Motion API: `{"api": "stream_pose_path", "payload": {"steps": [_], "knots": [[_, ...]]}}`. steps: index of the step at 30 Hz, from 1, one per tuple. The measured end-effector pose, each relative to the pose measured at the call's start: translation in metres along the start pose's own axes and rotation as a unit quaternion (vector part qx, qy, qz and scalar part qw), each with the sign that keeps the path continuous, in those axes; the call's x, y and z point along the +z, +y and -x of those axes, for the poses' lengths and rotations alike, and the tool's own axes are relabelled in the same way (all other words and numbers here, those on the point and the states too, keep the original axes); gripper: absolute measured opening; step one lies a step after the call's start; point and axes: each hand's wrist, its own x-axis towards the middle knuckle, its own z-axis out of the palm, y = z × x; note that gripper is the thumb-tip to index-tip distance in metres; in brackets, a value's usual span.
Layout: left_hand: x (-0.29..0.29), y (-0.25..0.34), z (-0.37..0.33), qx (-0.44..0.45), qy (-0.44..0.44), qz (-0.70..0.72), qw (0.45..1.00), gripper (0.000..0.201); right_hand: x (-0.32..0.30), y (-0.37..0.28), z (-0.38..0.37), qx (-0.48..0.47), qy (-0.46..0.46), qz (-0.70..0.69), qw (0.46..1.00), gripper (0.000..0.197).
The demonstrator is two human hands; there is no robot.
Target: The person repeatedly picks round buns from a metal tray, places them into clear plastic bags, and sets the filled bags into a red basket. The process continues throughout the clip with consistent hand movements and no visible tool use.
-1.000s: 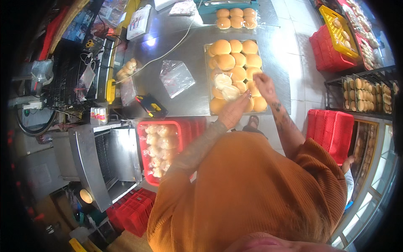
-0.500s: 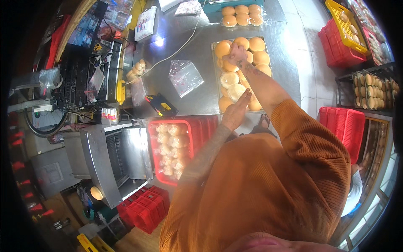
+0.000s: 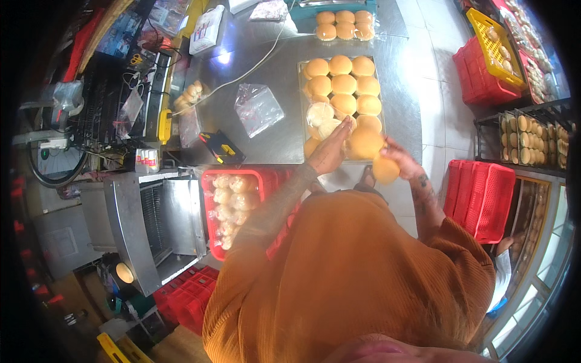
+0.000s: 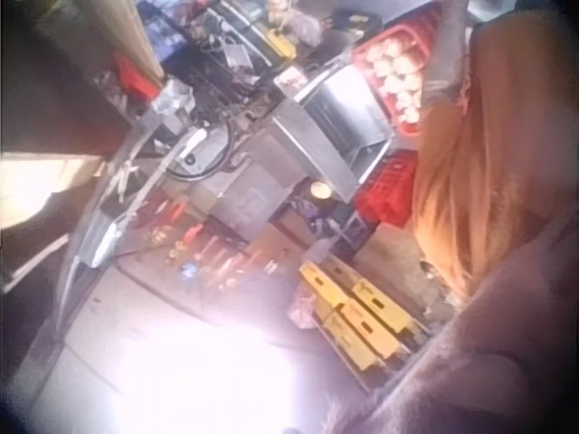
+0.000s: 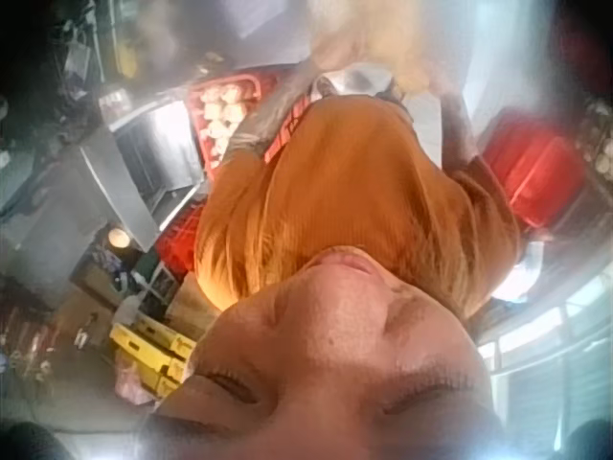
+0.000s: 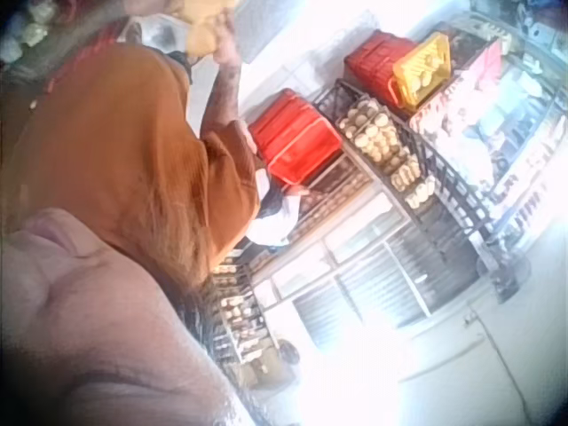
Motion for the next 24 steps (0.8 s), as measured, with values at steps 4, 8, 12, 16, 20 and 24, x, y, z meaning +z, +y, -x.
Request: {"api": "stream_pose_path", "payload": {"steps": [4, 8, 12, 16, 20, 24], "knots": [[-0.016, 0.014, -0.002, 0.010, -0.114, -0.050, 0.992, 0.087, 0.025, 0.017, -0.010, -0.018, -0.024, 0.055, 0.998, 0.087], [-0.036, 0.028, 0.001, -0.034, -0.153, -0.051, 0.986, 0.086, 0.057, 0.000, -0.029, -0.037, 0.014, -0.001, 0.999, 0.085], [-0.039, 0.040, 0.003, 0.024, -0.064, -0.052, 0.996, 0.087, 0.065, -0.021, -0.010, -0.132, -0.058, 0.022, 0.989, 0.080], [-0.038, 0.053, 0.005, 0.031, -0.019, 0.033, 0.999, 0.089, 0.078, -0.036, -0.008, -0.207, 0.011, 0.174, 0.963, 0.057], [-0.059, 0.058, -0.003, 0.074, 0.074, 0.034, 0.994, 0.088, 0.098, -0.068, -0.016, -0.315, 0.125, 0.569, 0.749, 0.034], [-0.105, 0.054, -0.009, -0.090, 0.095, 0.213, 0.968, 0.077, 0.106, -0.134, 0.000, -0.414, 0.117, 0.670, 0.605, 0.019]]}}
